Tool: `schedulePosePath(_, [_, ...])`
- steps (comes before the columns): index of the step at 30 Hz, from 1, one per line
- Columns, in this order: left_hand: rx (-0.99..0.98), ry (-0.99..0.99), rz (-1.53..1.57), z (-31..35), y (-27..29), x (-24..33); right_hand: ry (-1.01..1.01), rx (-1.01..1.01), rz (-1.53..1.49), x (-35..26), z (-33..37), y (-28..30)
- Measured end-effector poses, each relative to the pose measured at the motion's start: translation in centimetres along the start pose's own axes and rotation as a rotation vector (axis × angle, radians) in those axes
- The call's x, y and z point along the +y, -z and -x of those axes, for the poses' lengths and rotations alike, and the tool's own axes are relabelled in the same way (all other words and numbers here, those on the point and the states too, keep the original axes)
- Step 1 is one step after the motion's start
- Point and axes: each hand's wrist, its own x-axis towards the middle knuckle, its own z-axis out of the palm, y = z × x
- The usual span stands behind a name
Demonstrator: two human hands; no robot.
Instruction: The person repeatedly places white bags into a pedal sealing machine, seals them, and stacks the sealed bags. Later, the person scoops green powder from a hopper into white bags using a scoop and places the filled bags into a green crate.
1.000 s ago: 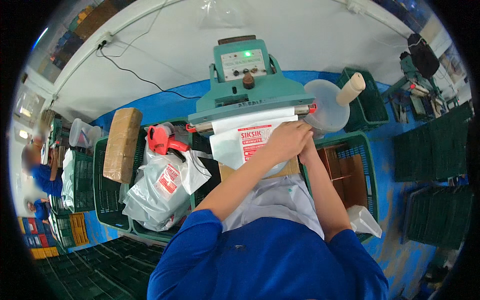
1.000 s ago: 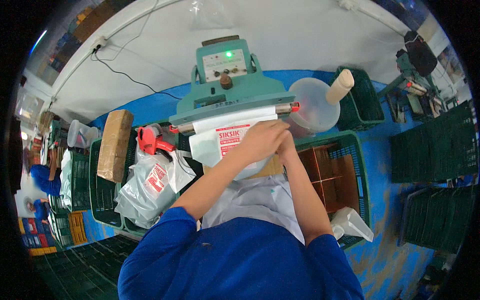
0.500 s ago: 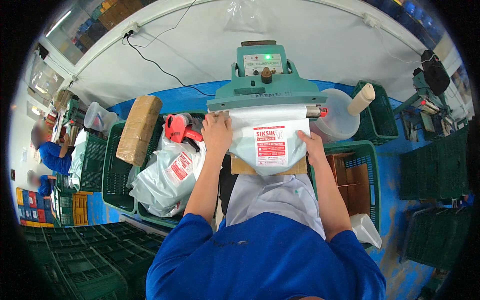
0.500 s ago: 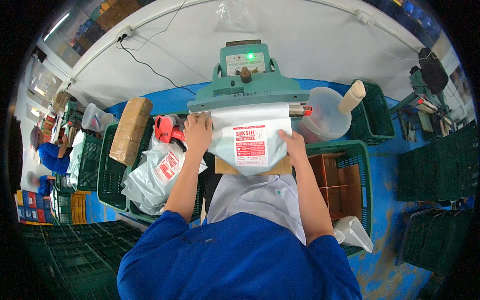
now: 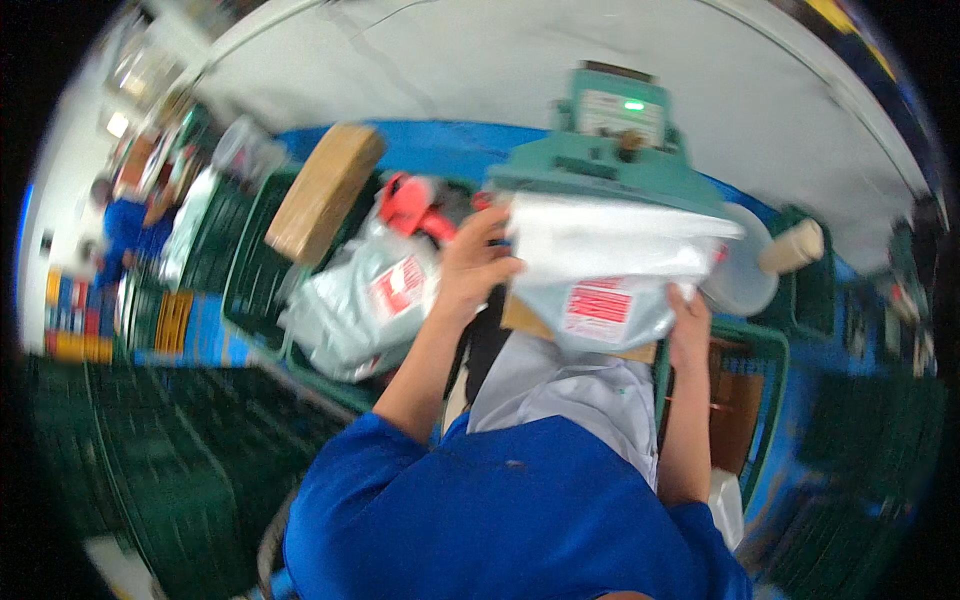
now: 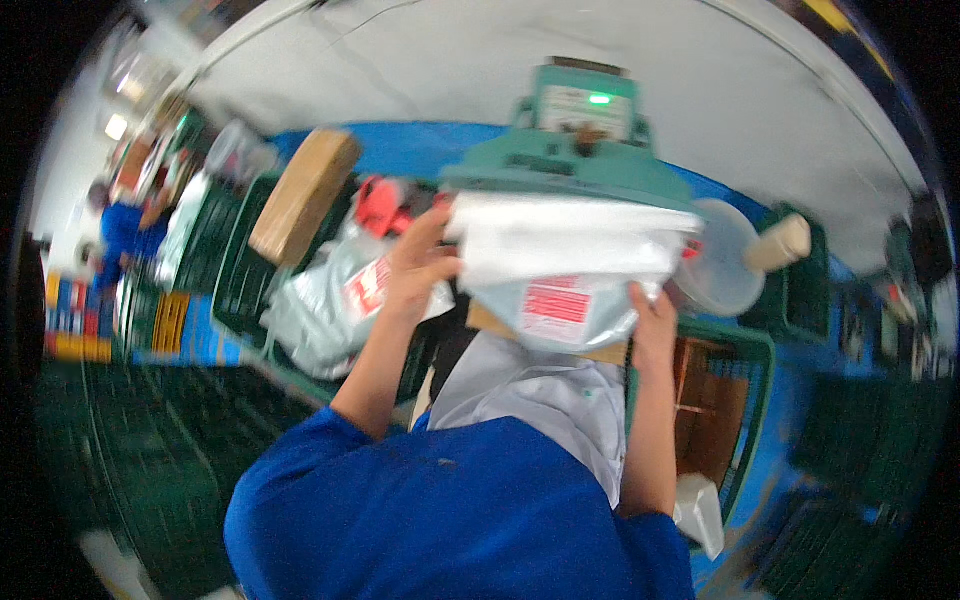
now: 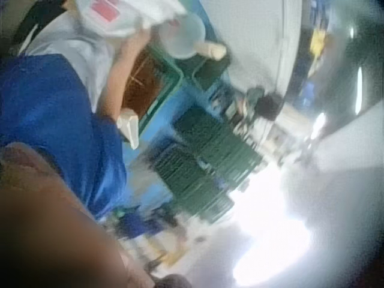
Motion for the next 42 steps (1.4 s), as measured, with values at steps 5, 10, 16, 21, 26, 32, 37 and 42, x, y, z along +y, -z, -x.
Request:
schedulePosePath(5, [0.115,0.234,-0.004,3.7,-0.1,-2.4,0.123,-0.101,0.071,-2.8,3.1,-3.7])
schedulePosePath(10, [0.335,0.095,-0.555,5.0,5.2,2.8,0.057,-0.213,-0.075,-6.9,8.0,-9.5])
schedulePosePath(16, [0.61,-0.293,-0.988,-2.7,18.2,14.5,0.705,-0.532,0.13,-7.8,11.2,-16.2])
schedulePosePath(21, [0.244,-0.277,-1.782,-9.2,16.1,12.0,0.572,-0.594,0.669,-3.8,14.4,-6.2])
schedulePosePath(26, [-0.571,-0.376,-0.989,-5.0,-5.4,0.9,0.38,-0.065,0.998,-2.1,22.7,11.6])
schedulePosePath(32, [-1.483,-0.4,-0.43,15.9,-30.9,-8.2,0.063,0.428,1.306,-1.6,32.0,30.2])
schedulePosePath(37, [-1.619,-0.358,-0.819,27.0,-37.6,-12.6,0.022,0.19,1.295,4.0,33.0,34.7])
schedulePosePath(42, [-1.709,-0.412,-0.886,28.0,-36.6,-16.4,-0.098,0.343,1.581,7.0,34.4,38.9])
